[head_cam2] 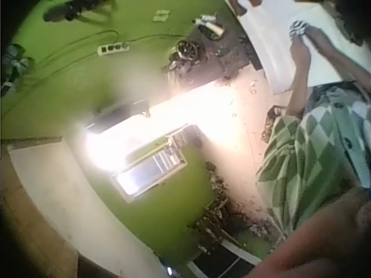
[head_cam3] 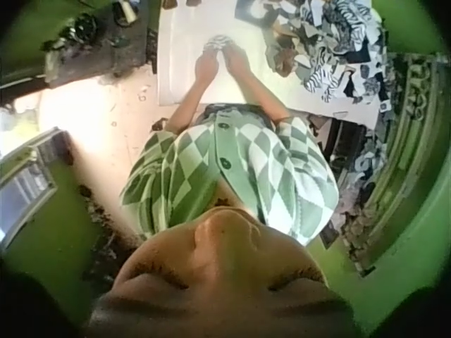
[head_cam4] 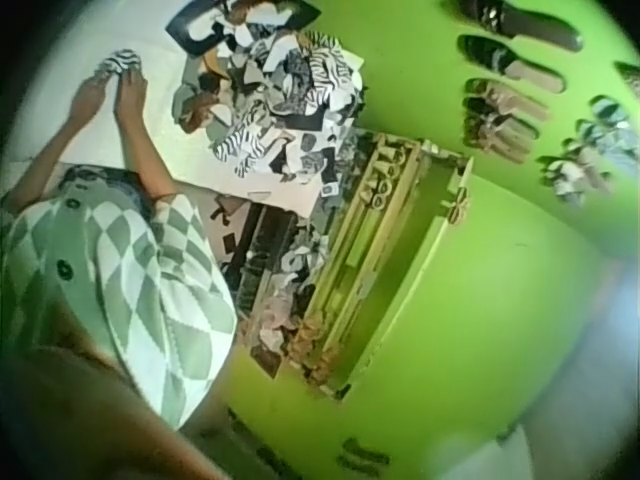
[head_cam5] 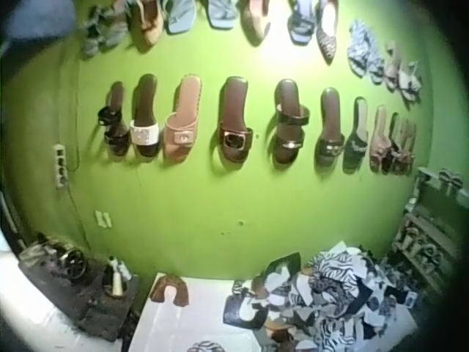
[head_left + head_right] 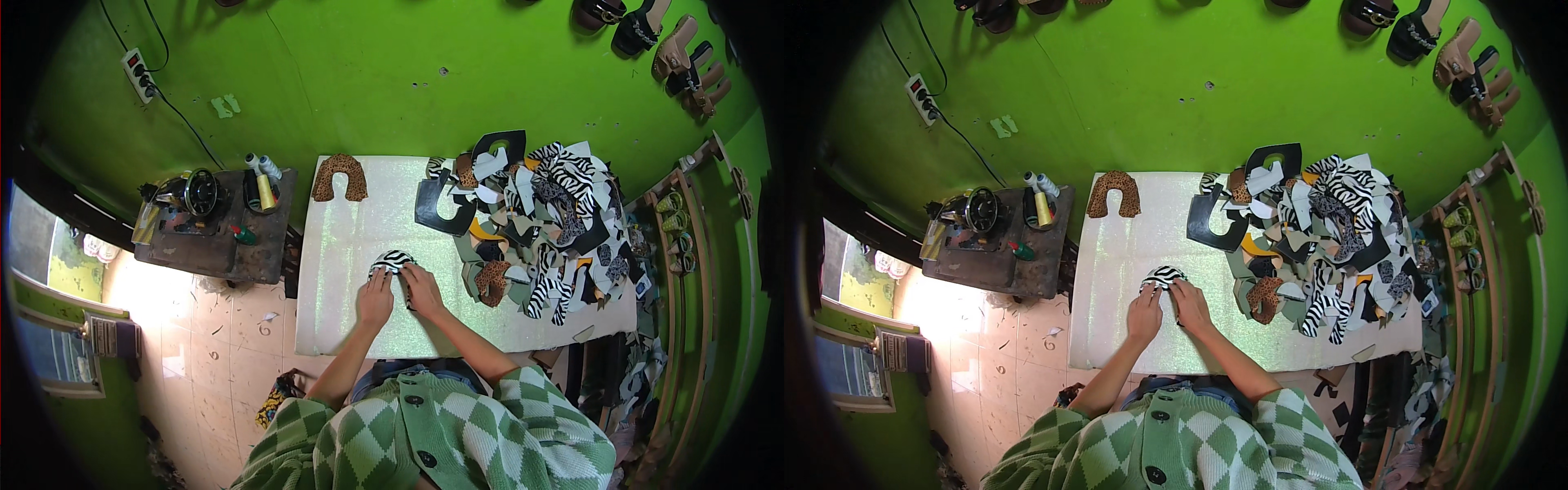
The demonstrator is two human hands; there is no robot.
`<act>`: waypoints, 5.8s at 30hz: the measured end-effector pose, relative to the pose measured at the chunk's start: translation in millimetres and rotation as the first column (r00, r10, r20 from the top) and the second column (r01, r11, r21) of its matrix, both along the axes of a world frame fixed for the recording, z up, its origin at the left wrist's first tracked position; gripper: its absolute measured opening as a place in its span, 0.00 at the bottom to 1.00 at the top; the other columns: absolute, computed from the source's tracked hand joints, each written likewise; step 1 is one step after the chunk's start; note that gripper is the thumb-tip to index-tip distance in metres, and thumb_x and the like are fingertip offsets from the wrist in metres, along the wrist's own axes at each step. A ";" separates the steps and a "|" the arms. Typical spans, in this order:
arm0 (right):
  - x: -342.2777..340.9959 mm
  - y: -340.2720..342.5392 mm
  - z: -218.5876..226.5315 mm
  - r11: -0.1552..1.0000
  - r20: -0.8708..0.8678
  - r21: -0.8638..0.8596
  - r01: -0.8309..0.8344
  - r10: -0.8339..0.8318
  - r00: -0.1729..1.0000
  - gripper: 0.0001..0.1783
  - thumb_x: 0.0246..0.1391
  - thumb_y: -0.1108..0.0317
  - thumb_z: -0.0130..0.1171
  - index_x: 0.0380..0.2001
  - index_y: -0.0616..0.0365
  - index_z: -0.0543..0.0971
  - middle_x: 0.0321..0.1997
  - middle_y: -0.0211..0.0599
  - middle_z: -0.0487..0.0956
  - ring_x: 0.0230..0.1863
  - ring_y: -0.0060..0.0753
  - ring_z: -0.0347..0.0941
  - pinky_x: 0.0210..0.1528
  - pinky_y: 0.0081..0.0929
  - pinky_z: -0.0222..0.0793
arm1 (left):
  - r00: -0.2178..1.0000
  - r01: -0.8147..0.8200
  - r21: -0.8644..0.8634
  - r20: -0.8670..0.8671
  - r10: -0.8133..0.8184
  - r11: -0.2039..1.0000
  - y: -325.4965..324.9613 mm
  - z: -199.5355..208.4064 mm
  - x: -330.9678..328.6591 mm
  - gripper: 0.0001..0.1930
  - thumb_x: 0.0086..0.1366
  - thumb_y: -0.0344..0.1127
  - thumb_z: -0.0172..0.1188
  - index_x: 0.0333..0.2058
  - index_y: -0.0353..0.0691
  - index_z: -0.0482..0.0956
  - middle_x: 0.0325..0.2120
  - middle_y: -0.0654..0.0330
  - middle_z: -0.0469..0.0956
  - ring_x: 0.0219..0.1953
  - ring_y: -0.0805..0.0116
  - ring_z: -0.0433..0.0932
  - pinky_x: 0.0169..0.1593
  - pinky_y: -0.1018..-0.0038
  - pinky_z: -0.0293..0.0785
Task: Sorting and matching zebra-patterned shoe upper components on a workbench.
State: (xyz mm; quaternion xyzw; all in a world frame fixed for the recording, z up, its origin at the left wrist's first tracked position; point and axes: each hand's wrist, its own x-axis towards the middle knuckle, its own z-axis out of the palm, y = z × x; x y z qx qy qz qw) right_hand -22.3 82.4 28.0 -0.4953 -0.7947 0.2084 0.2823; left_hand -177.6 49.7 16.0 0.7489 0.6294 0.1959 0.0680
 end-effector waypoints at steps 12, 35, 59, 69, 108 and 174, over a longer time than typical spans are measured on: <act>-20.3 -5.0 -13.7 0.999 0.602 0.012 -0.053 0.036 0.798 0.27 0.50 0.71 0.47 0.56 0.61 0.65 0.62 0.36 0.62 0.61 0.34 0.59 0.58 0.43 0.54 | 0.966 -0.031 -0.152 -0.260 -0.009 0.988 -2.5 -19.5 3.5 0.27 0.60 0.36 0.47 0.59 0.37 0.60 0.63 0.57 0.54 0.65 0.65 0.53 0.59 0.64 0.53; 246.9 -47.2 -12.9 0.642 -0.365 -0.206 0.739 -0.751 0.551 0.13 0.41 0.84 0.51 0.33 0.61 0.76 0.33 0.38 0.72 0.35 0.33 0.69 0.34 0.22 0.66 | 0.928 -0.079 0.056 0.370 0.053 0.995 -21.6 26.5 125.7 0.17 0.48 0.21 0.52 0.40 0.32 0.73 0.48 0.44 0.69 0.51 0.46 0.66 0.55 0.60 0.60; 416.9 -128.2 -56.1 0.614 -0.356 -0.608 0.504 -0.778 0.518 0.20 0.48 0.75 0.61 0.46 0.67 0.72 0.32 0.31 0.76 0.34 0.17 0.72 0.37 0.14 0.68 | 0.748 0.159 -0.399 0.646 0.154 0.903 -25.9 -2.9 370.8 0.21 0.51 0.30 0.65 0.44 0.34 0.71 0.32 0.55 0.78 0.34 0.68 0.76 0.40 0.75 0.71; 386.7 -135.1 -36.6 0.706 -0.643 -0.705 -0.061 -0.601 0.475 0.15 0.50 0.78 0.58 0.43 0.65 0.72 0.31 0.28 0.73 0.34 0.16 0.71 0.36 0.14 0.69 | 0.508 0.250 -0.504 0.795 0.331 0.827 -56.7 0.2 283.0 0.12 0.56 0.26 0.60 0.40 0.33 0.73 0.30 0.63 0.75 0.30 0.81 0.73 0.36 0.85 0.70; 287.6 -45.0 3.6 0.961 -0.423 -0.174 0.215 -0.270 0.865 0.08 0.47 0.74 0.60 0.31 0.67 0.77 0.27 0.37 0.72 0.23 0.25 0.65 0.25 0.23 0.62 | 0.711 -0.125 -0.294 0.640 0.292 0.948 -93.3 8.1 194.0 0.21 0.51 0.30 0.64 0.45 0.39 0.71 0.38 0.54 0.75 0.34 0.63 0.75 0.37 0.70 0.72; 252.6 -46.7 -50.0 0.885 -0.076 -0.411 0.219 -0.273 0.959 0.05 0.42 0.70 0.59 0.23 0.60 0.80 0.21 0.40 0.78 0.23 0.33 0.75 0.29 0.27 0.69 | 0.730 -0.305 -0.580 0.366 0.577 0.755 -56.6 2.1 205.4 0.14 0.48 0.43 0.67 0.30 0.41 0.80 0.28 0.58 0.81 0.33 0.62 0.80 0.37 0.69 0.74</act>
